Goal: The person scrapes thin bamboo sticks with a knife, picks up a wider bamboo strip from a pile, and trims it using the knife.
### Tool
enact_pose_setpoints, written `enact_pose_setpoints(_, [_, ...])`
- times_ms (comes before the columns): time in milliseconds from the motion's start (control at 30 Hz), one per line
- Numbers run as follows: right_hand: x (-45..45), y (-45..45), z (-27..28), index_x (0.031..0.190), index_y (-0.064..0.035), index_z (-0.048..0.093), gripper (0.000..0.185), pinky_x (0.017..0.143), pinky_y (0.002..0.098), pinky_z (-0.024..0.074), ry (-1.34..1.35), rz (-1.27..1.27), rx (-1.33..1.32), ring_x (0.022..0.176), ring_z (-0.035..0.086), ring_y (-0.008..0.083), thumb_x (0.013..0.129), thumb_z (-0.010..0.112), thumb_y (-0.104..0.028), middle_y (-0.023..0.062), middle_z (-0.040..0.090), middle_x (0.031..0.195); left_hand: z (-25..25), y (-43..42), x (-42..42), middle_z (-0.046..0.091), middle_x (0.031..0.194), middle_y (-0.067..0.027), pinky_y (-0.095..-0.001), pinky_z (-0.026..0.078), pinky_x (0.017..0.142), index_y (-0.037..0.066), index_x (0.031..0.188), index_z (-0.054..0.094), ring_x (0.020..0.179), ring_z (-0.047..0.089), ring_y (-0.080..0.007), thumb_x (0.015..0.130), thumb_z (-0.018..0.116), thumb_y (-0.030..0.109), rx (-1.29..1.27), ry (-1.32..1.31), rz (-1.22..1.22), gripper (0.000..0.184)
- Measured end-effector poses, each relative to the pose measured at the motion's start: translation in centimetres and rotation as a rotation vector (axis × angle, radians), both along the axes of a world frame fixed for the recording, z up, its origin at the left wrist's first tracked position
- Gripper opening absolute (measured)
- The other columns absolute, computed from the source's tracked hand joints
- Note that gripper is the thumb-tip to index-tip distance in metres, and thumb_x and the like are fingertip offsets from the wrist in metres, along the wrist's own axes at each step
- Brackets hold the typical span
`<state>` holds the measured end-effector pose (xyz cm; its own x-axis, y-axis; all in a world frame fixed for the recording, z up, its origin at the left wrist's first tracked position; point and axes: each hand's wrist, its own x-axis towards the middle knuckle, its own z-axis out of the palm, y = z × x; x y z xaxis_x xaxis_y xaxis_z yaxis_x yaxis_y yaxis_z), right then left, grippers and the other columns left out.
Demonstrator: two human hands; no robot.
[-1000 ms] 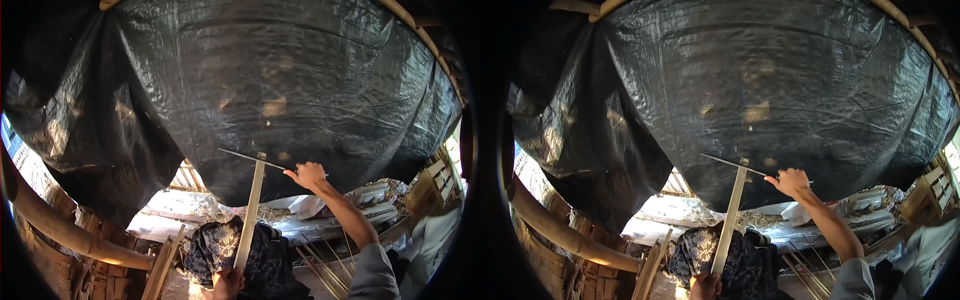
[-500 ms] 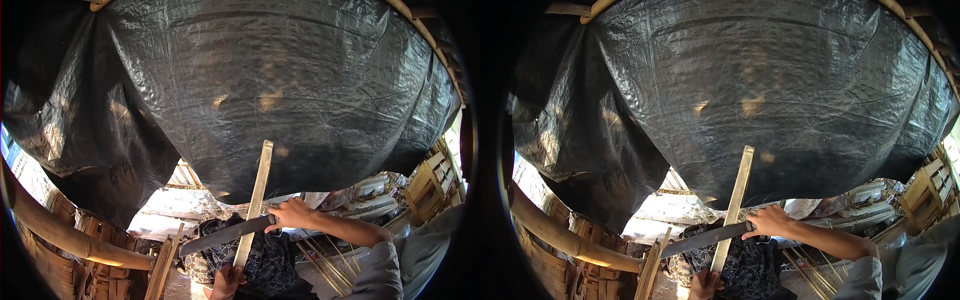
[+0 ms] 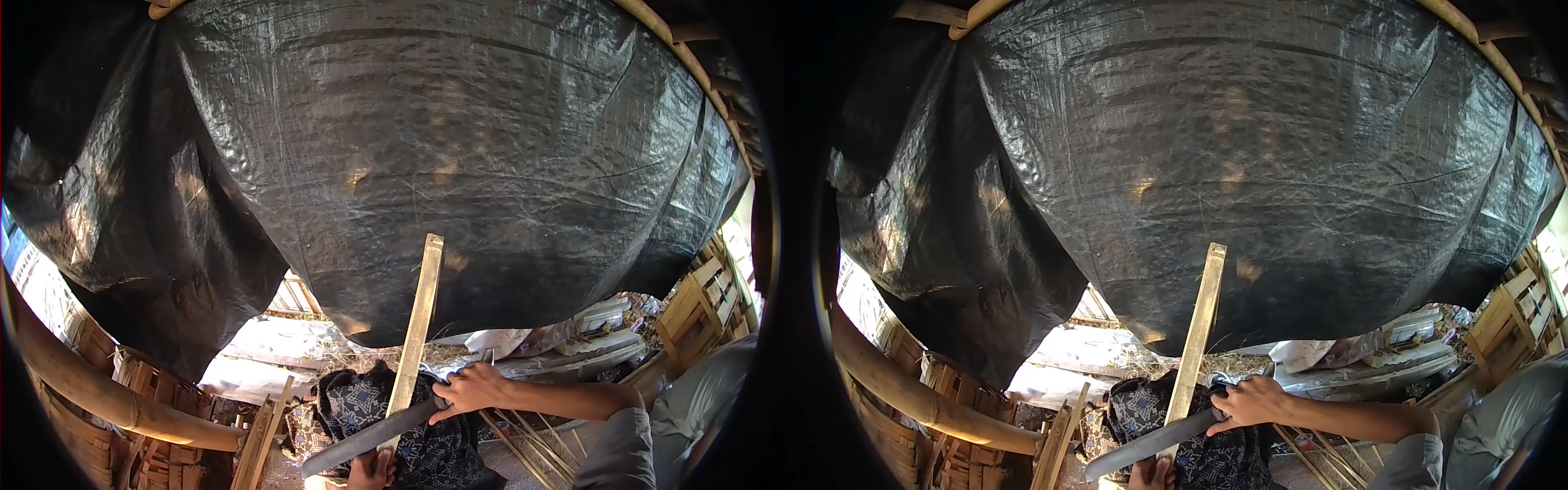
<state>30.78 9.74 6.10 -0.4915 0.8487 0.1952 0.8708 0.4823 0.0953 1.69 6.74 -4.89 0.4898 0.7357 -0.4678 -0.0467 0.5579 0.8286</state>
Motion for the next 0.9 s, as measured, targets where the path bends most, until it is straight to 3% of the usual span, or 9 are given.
enact_pose_setpoints(333, [-0.2, -0.3, -0.9, 0.067, -0.0091, 0.053, 0.067, 0.027, 0.0281, 0.0343, 0.039, 0.007, -0.033, 0.030, 0.047, 0.0129, 0.078, 0.035, -0.073, 0.0021, 0.045, 0.042, 4.0, 0.5, 0.3, 0.046, 0.056, -0.0020, -0.0251, 0.041, 0.039, -0.001, 0.085, 0.051, 0.041, 0.045, -0.0113, 0.093, 0.047, 0.015, 0.526, 0.293, -0.126, 0.018])
enact_pose_setpoints(533, [-0.2, -0.5, -0.6, 0.064, -0.0097, 0.052, 0.073, 0.025, 0.0282, 0.0340, -0.046, -0.013, -0.082, 0.028, 0.044, 0.0116, 0.077, 0.027, -0.077, 0.0006, 0.044, 0.040, 5.9, -0.1, 0.5, 0.048, 0.056, -0.0046, -0.0273, 0.041, 0.040, 0.000, 0.089, 0.053, 0.043, 0.048, -0.0120, 0.093, 0.047, 0.019, 0.500, 0.342, -0.107, 0.021])
enact_pose_setpoints(567, [1.1, 0.2, -1.4, 0.066, -0.0094, 0.053, 0.077, 0.024, 0.0289, 0.0331, -0.120, 0.068, 0.076, 0.028, 0.044, 0.0112, 0.075, 0.021, -0.080, 0.0014, 0.043, 0.040, 5.7, -0.4, 0.4, 0.049, 0.056, -0.0047, -0.0276, 0.041, 0.040, 0.000, 0.090, 0.054, 0.043, 0.048, -0.0120, 0.093, 0.047, 0.021, 0.502, 0.391, -0.106, 0.022])
enact_pose_setpoints(633, [3.2, 2.3, 4.1, 0.071, -0.0075, 0.056, 0.080, 0.046, 0.0422, 0.0490, -0.312, -0.184, -0.139, 0.044, 0.059, 0.0239, 0.072, 0.025, -0.081, 0.0073, 0.054, 0.049, 5.7, -0.8, 0.1, 0.049, 0.055, -0.0048, -0.0281, 0.040, 0.040, 0.001, 0.092, 0.056, 0.043, 0.048, -0.0119, 0.093, 0.047, 0.025, 0.504, 0.493, -0.107, 0.026])
enact_pose_setpoints(667, [5.7, 4.5, 3.9, 0.072, -0.0070, 0.061, 0.077, 0.060, 0.0451, 0.0511, -0.151, -0.472, -0.247, 0.062, 0.065, 0.0288, 0.073, 0.032, -0.079, 0.0113, 0.061, 0.060, 6.8, -0.5, 0.3, 0.049, 0.053, -0.0041, -0.0283, 0.039, 0.039, 0.000, 0.093, 0.058, 0.042, 0.047, -0.0118, 0.094, 0.046, 0.029, 0.454, 0.505, -0.129, 0.031])
enact_pose_setpoints(733, [9.5, 7.5, 6.5, 0.077, -0.0066, 0.068, 0.072, 0.059, 0.0407, 0.0514, 0.254, -0.969, -0.155, 0.068, 0.065, 0.0291, 0.075, 0.042, -0.073, 0.0151, 0.064, 0.070, 7.7, 0.0, 0.6, 0.050, 0.052, -0.0044, -0.0288, 0.038, 0.038, 0.000, 0.085, 0.056, 0.042, 0.048, -0.0122, 0.093, 0.046, 0.029, 0.389, 0.431, -0.123, 0.031])
enact_pose_setpoints(833, [9.6, 8.1, 3.9, 0.083, -0.0025, 0.066, 0.074, 0.058, 0.0392, 0.0525, 0.036, -0.813, 0.020, 0.069, 0.065, 0.0313, 0.077, 0.040, -0.072, 0.0174, 0.064, 0.073, 7.0, 0.7, 2.3, 0.048, 0.051, -0.0024, -0.0278, 0.035, 0.036, 0.002, 0.078, 0.054, 0.041, 0.046, -0.0114, 0.093, 0.048, 0.027, 0.378, 0.484, -0.091, 0.030])
enact_pose_setpoints(867, [8.2, 8.3, 4.9, 0.087, -0.0029, 0.065, 0.076, 0.061, 0.0406, 0.0529, 0.187, -0.888, -0.384, 0.070, 0.065, 0.0321, 0.077, 0.038, -0.073, 0.0175, 0.064, 0.075, 7.3, 0.6, 2.5, 0.047, 0.051, -0.0018, -0.0271, 0.035, 0.036, 0.003, 0.078, 0.054, 0.041, 0.045, -0.0110, 0.093, 0.048, 0.026, 0.335, 0.316, -0.059, 0.028])
enact_pose_setpoints(900, [7.0, 7.6, 4.1, 0.089, -0.0075, 0.066, 0.074, 0.064, 0.0428, 0.0528, 0.197, -0.809, -0.427, 0.070, 0.065, 0.0305, 0.076, 0.038, -0.075, 0.0160, 0.064, 0.074, 7.3, 0.1, 1.9, 0.047, 0.051, -0.0013, -0.0264, 0.034, 0.036, 0.004, 0.079, 0.054, 0.040, 0.044, -0.0106, 0.093, 0.049, 0.026, 0.273, 0.162, -0.038, 0.027])
